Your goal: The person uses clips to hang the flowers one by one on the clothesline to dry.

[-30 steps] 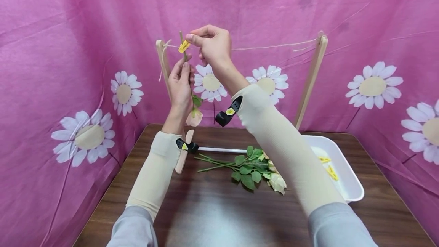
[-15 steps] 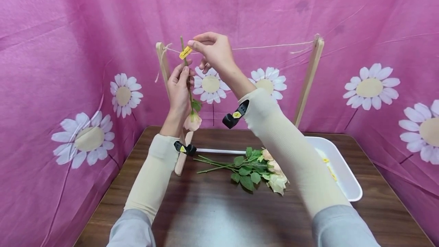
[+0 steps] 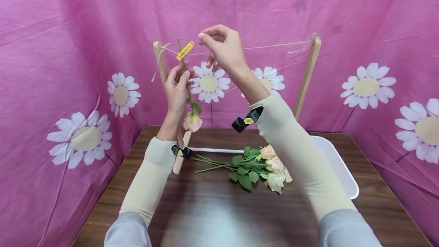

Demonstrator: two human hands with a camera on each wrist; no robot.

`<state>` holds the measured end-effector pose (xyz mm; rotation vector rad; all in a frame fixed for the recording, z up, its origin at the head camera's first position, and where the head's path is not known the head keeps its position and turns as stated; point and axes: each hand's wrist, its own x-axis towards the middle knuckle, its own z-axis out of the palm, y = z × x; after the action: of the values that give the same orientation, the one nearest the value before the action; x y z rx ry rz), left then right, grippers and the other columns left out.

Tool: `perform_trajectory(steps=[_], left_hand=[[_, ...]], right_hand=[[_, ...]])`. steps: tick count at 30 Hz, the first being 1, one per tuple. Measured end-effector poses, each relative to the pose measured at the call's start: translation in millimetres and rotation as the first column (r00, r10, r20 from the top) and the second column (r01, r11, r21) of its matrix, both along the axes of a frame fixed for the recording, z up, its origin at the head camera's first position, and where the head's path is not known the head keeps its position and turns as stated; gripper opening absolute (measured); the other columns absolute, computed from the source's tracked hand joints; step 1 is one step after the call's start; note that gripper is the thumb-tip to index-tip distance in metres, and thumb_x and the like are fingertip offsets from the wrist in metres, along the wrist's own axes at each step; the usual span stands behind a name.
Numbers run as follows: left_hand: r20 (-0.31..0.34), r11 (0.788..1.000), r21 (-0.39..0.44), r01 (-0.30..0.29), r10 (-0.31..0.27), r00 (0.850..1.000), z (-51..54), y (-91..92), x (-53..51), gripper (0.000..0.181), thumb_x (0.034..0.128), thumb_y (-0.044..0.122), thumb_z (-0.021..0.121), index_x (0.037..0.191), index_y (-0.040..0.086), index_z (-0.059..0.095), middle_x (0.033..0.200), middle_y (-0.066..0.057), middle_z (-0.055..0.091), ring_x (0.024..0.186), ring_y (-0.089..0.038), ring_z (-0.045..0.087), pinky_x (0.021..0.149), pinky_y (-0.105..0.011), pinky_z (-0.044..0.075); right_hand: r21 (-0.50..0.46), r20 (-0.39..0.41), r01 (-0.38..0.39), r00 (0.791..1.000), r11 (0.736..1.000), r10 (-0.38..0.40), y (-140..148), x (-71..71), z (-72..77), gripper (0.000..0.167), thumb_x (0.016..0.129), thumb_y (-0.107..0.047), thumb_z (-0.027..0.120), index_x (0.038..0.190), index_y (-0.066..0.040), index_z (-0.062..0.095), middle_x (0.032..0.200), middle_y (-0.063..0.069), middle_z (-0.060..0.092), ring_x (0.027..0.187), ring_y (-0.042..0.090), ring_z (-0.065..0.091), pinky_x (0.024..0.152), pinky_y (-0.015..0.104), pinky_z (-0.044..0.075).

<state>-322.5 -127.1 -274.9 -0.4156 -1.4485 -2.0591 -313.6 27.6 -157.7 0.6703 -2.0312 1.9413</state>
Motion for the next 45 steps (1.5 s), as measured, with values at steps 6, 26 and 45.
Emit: perform_trajectory(steps=[6, 26, 45], left_hand=[[-0.026, 0.978, -0.156, -0.140, 0.138, 0.990, -3.9, -3.5, 16.5, 0.046, 0.1034, -0.004, 0.057, 0.149, 0.000, 0.053, 0.135, -0.015, 0.062, 0.129, -0.026, 0.061, 0.110, -0.028, 0.050], [-0.040, 0.886, -0.428, -0.177, 0.177, 0.983, -56.9, -12.4, 58.3, 0.018, 0.1002, -0.007, 0.059, 0.116, -0.006, 0.067, 0.101, -0.022, 0.069, 0.088, -0.018, 0.065, 0.077, -0.020, 0.051], [0.179, 0.528, -0.834, 0.163, -0.021, 0.984, -173.6, -20.3, 46.9, 0.013, 0.0996, 0.001, 0.065, 0.106, 0.006, 0.075, 0.100, -0.008, 0.074, 0.081, -0.010, 0.061, 0.074, -0.023, 0.052]], right_hand=[[0.010, -0.034, 0.011, 0.999, 1.000, -0.011, 24, 15.1, -1.8, 0.011, 0.103, -0.013, 0.070, 0.110, -0.005, 0.072, 0.097, 0.010, 0.076, 0.044, 0.016, 0.060, 0.039, 0.024, 0.046], [0.259, -0.028, 0.179, 0.984, 0.949, -0.178, 158, 47.6, -57.7, 0.023, 0.103, -0.028, 0.073, 0.106, -0.005, 0.076, 0.085, -0.004, 0.079, 0.047, 0.014, 0.060, 0.041, 0.025, 0.048], [0.825, 0.031, 0.148, 0.952, 0.545, -0.305, 289, 37.5, -176.5, 0.024, 0.106, -0.027, 0.067, 0.100, -0.005, 0.076, 0.074, 0.001, 0.072, 0.055, 0.017, 0.067, 0.048, 0.030, 0.048]])
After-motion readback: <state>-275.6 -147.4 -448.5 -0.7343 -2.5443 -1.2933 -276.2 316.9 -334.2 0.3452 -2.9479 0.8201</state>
